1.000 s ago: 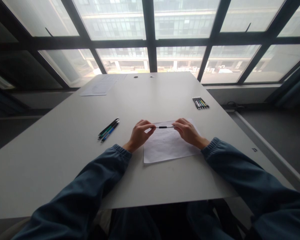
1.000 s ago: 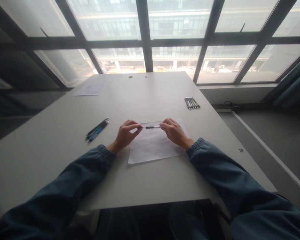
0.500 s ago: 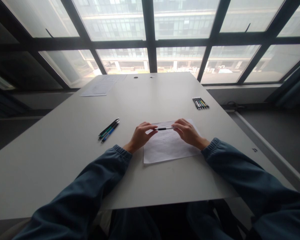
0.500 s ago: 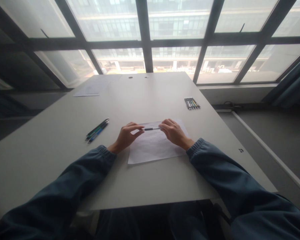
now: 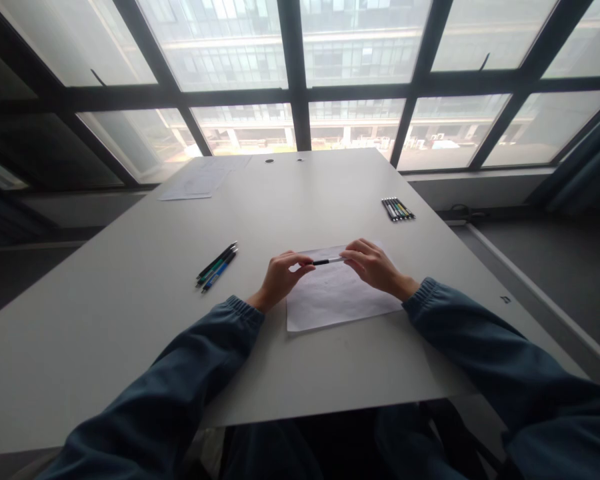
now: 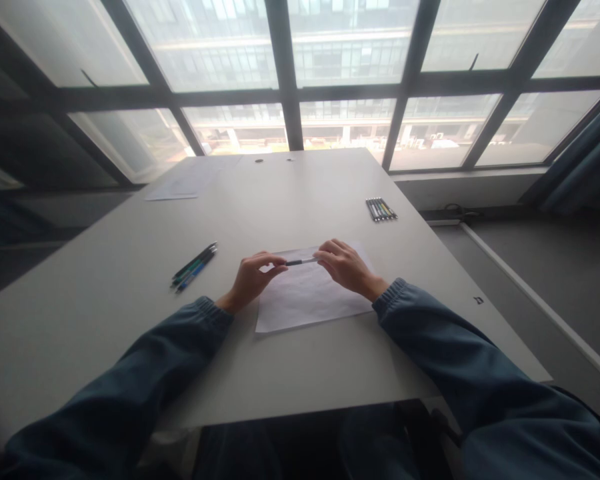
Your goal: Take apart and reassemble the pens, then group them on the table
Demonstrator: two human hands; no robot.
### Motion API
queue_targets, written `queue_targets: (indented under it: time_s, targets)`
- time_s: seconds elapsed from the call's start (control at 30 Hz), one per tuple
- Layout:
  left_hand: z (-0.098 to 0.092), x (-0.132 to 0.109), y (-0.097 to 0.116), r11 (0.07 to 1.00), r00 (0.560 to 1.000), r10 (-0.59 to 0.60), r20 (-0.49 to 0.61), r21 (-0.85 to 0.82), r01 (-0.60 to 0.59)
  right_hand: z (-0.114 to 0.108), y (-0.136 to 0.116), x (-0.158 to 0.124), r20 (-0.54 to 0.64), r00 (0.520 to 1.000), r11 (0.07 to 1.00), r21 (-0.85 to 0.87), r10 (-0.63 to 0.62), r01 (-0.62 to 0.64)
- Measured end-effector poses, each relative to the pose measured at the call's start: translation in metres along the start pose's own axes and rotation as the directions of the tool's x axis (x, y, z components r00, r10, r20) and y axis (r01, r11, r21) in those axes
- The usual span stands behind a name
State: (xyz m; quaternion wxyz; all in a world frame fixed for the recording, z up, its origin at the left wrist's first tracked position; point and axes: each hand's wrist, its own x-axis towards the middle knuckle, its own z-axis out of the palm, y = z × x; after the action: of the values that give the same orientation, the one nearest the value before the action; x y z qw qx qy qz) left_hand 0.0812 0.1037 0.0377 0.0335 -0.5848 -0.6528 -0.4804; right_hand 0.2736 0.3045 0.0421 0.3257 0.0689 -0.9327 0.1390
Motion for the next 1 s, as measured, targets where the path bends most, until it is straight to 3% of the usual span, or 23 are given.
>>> queue_targets:
  time_s: [0.4, 0.53, 0.7, 1.0]
  targets:
    - [0.005, 0.0, 0.008, 0.999, 0.998, -0.031, -0.055, -0.035, 0.029, -0.029, -0.01, 0.012, 0.066, 0.997, 0.999, 0.03, 0.029, -0.031]
    - [0.005, 0.001, 0.005, 0.998, 0.997, -0.043, -0.068, -0.051, 0.039, -0.021, -0.022, 0.008, 0.051, 0.992, 0.993, 0.013, 0.115, -0.116]
    - [0.005, 0.003, -0.003, 0.996, 0.995, -0.045, -0.091, -0.086, 0.037, -0.003, -0.026, 0.006, -0.055, 0.971, 0.972, 0.05, 0.231, -0.229]
    - [0.006, 0.005, 0.001, 0.99, 0.999, -0.028, -0.04, -0.136, 0.022, 0.01, -0.022, -0.005, -0.115, 0.958, 0.96, 0.13, 0.264, -0.249]
